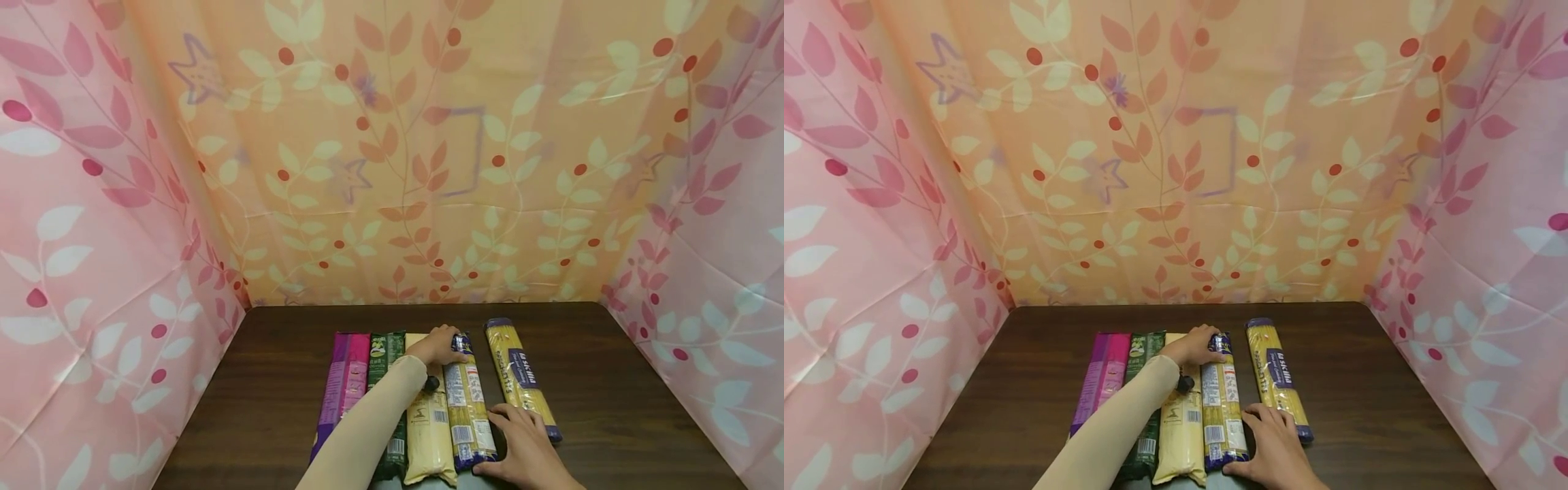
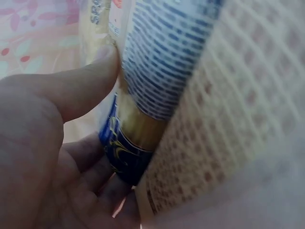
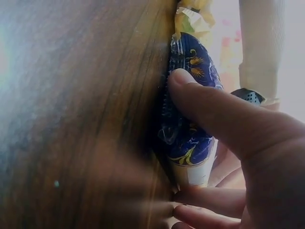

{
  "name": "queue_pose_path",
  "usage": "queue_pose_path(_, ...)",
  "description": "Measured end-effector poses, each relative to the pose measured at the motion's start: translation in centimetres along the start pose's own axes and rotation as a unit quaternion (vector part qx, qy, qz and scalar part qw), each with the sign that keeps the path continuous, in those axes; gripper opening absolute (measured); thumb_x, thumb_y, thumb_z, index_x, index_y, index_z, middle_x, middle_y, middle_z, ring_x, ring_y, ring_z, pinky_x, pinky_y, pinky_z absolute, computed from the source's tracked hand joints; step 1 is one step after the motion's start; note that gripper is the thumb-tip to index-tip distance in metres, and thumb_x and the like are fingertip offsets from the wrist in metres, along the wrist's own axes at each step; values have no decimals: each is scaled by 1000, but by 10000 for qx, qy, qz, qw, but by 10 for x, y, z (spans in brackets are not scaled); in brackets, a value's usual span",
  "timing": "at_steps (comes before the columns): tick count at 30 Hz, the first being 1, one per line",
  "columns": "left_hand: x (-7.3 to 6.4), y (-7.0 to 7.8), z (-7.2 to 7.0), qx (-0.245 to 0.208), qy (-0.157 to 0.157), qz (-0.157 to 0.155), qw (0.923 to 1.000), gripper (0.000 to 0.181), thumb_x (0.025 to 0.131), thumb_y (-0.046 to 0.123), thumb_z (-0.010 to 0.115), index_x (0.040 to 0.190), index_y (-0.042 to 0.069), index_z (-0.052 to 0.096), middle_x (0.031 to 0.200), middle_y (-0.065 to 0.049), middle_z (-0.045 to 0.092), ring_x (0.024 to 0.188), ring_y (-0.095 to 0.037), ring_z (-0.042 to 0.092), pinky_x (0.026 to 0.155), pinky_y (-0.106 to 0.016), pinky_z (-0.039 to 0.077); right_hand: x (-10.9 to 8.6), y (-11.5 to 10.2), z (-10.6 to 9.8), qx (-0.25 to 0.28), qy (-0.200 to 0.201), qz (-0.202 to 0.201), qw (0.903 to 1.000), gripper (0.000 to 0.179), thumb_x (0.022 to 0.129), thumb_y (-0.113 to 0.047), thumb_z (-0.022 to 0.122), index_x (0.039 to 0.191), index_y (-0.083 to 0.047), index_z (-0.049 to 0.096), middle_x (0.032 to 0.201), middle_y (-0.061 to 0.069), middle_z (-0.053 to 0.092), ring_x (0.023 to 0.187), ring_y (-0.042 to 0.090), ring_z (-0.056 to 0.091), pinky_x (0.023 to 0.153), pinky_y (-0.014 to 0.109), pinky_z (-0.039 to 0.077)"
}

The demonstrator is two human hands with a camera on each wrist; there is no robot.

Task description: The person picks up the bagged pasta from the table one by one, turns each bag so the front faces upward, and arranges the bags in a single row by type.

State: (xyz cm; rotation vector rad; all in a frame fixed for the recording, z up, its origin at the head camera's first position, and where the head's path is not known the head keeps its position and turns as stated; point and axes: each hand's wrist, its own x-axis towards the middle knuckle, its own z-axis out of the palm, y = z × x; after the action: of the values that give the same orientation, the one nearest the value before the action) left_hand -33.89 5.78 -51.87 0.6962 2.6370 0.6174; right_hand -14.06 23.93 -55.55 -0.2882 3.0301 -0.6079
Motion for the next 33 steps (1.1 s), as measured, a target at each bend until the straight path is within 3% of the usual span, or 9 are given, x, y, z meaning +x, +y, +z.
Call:
queue_pose_path(8,-2,-1,-1,-326,3,-15,9995,65,106,42,70,160,12,49,162,-11,49,149,-30,45,116,-48,46,-4,3,1,360,139,-439,9983,99,65,-75,92,134,-7,72,136,9,68,125,39,62,104,69,38)
queue_pose_path(16,-2,-10,-3,-933,311,114,9951,61,108,45,65,158,13,53,161,-12,51,149,-33,48,114,-51,48,-7,2,-6,949,-11,-103,9954,100,64,-57,102,142,-7,65,137,13,68,129,52,56,101,73,45)
queue_pose_path(21,-10,-10,-4,-1314,611,82,9894,62,107,48,65,157,15,54,162,-11,50,150,-33,46,115,-53,46,-10,4,-9,1097,239,-655,9915,99,67,-45,103,144,-1,60,134,17,68,120,41,65,95,54,57)
queue_pose_path(24,-15,-10,-5,-1554,771,116,9848,63,106,50,66,157,15,54,161,-11,51,147,-33,49,113,-54,48,-11,6,-10,1219,351,-972,9871,97,69,-36,104,145,2,58,135,18,67,118,34,66,92,41,58)
queue_pose_path(33,-19,-13,-5,-1968,1113,177,9739,69,102,59,68,153,14,55,150,-10,58,128,-29,62,102,-50,55,-13,5,-16,1644,257,-1193,9788,98,74,-29,101,155,-6,50,143,15,61,121,21,61,91,31,56)
